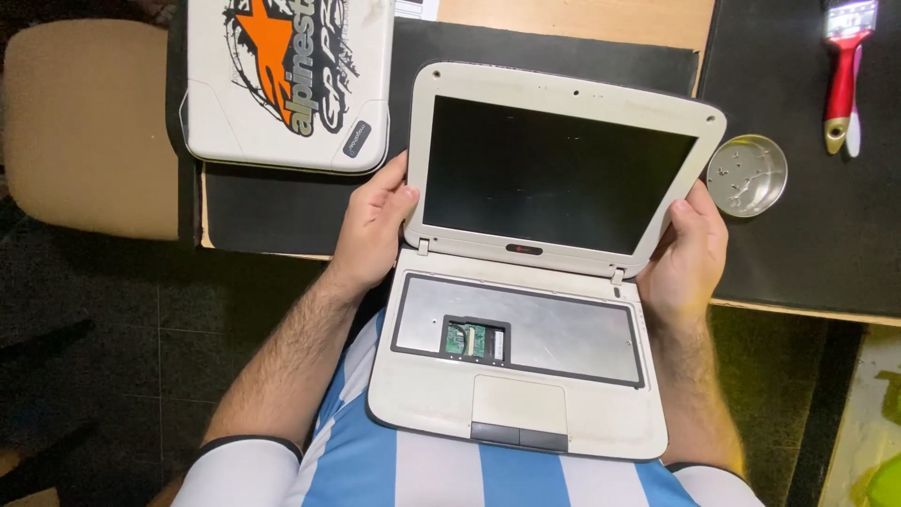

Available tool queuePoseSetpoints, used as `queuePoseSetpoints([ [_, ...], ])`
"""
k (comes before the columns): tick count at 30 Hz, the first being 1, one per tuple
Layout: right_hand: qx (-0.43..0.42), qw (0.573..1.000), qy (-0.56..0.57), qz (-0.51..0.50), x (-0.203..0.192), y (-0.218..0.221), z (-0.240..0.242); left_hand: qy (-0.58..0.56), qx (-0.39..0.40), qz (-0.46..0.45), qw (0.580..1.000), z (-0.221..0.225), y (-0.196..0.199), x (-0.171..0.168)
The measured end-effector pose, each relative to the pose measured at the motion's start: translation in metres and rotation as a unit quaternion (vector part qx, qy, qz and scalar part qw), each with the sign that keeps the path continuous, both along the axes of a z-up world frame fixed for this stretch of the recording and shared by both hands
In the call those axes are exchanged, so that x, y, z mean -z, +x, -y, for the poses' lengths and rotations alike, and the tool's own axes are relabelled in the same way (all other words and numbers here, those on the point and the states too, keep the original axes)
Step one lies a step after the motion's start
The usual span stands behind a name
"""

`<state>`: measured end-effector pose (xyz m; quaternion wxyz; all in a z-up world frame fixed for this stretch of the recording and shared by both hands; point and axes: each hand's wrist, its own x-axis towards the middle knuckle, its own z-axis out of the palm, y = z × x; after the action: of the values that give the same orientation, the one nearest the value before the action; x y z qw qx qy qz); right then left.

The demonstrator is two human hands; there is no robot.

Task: Assembling a small laptop by installing the screen, connecting internal cables, and securing the bezel and casing with screws.

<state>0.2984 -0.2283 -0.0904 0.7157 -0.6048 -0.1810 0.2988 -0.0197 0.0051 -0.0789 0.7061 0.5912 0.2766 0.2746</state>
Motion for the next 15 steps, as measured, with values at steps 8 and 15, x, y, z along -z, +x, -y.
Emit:
queuePoseSetpoints([
  [8, 0.006, 0.999, -0.015, 0.040, 0.015, 0.005, 0.007, -0.032, -0.015, 0.040, 0.999, -0.008, 0.012, 0.026],
  [15, 0.002, 0.999, -0.022, 0.043, 0.014, 0.005, 0.007, 0.046, -0.045, 0.036, 0.997, -0.020, 0.035, -0.002],
])
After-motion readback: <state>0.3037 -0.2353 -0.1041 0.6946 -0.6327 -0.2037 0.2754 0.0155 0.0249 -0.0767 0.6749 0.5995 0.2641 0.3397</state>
